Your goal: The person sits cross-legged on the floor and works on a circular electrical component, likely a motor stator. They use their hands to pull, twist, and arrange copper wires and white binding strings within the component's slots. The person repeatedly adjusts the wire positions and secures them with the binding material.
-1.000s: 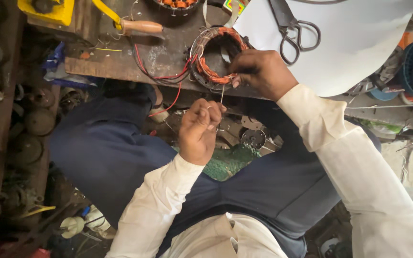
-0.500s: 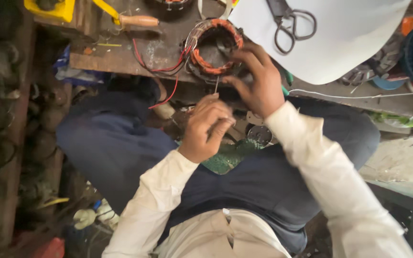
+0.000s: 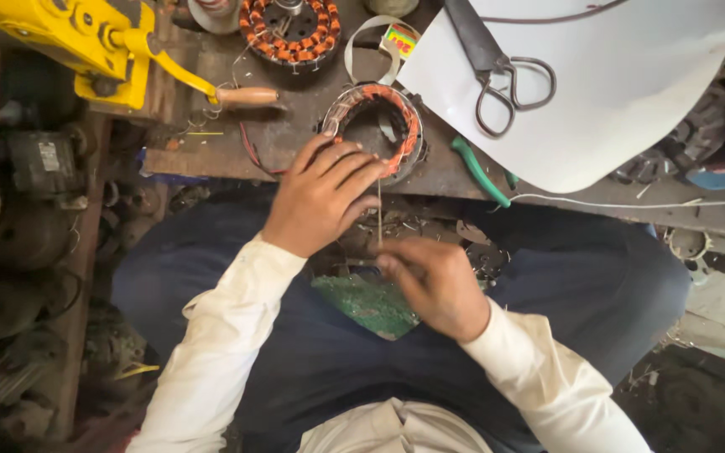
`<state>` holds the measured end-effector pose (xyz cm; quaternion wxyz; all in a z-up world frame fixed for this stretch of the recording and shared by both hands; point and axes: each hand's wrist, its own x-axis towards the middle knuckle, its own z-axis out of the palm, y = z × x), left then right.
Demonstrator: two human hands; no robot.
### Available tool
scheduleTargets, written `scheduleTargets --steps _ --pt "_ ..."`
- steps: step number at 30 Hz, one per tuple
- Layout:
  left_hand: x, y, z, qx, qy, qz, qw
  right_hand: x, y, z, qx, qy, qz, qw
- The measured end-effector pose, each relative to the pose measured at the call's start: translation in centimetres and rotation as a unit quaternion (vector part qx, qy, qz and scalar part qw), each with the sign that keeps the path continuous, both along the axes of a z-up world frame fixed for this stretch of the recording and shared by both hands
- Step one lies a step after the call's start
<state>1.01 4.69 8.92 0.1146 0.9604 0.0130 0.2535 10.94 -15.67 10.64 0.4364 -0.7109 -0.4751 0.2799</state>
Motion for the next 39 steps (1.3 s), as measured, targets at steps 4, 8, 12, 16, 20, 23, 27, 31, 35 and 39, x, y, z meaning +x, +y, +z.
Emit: scheduleTargets --steps 4,8,12,16,20,23,27,31,35,39 --pt "1.6 -1.0 -2.8 -0.097 -0.09 0.031 0.991 -0.1 -0.5 1.4 0.087 -0.096 0.084 0.988" --pt "1.8 -2.2 -3.9 -0.176 -0.138 0.071 0.972 1.1 -1.1 3.1 0.07 -0.192 0.031 0.978" --pt "1.3 -2.0 -3.7 -0.168 -0.142 0.067 0.973 5.5 -1.1 4.8 -0.014 -0.427 -0.124 0.896" --pt "1.0 -2.1 -3.0 -0.093 -0.136 0.078 0.983 8.2 -1.1 6.7 -0.017 -0.591 -0.127 0.797" --pt "0.8 -1.8 -2.9 -0.043 -0.139 0.087 0.986 9.7 -1.0 6.0 0.023 -0.584 -0.168 0.794" --pt "0.6 -1.6 -3.6 -0.02 -0.136 0.079 0.987 9.5 -0.9 4.5 0.074 -0.48 -0.224 0.845" --pt "0.5 -1.3 -3.9 -0.041 -0.128 0.079 0.988 10.1 -0.3 3.5 0.256 -0.012 -0.268 0.929" --pt "0.6 -1.4 -3.4 -0.112 -0.134 0.089 0.981 11.1 -0.5 4.4 0.349 0.299 -0.199 0.866" --pt "-0.6 -1.9 -2.5 -0.176 -0.147 0.079 0.97 9.1 0.6 3.6 0.194 0.328 -0.131 0.915" --pt "-1.5 -2.6 -1.9 -0.083 -0.157 0.073 0.981 5.3 3.4 1.0 -0.037 0.247 -0.006 0.968"
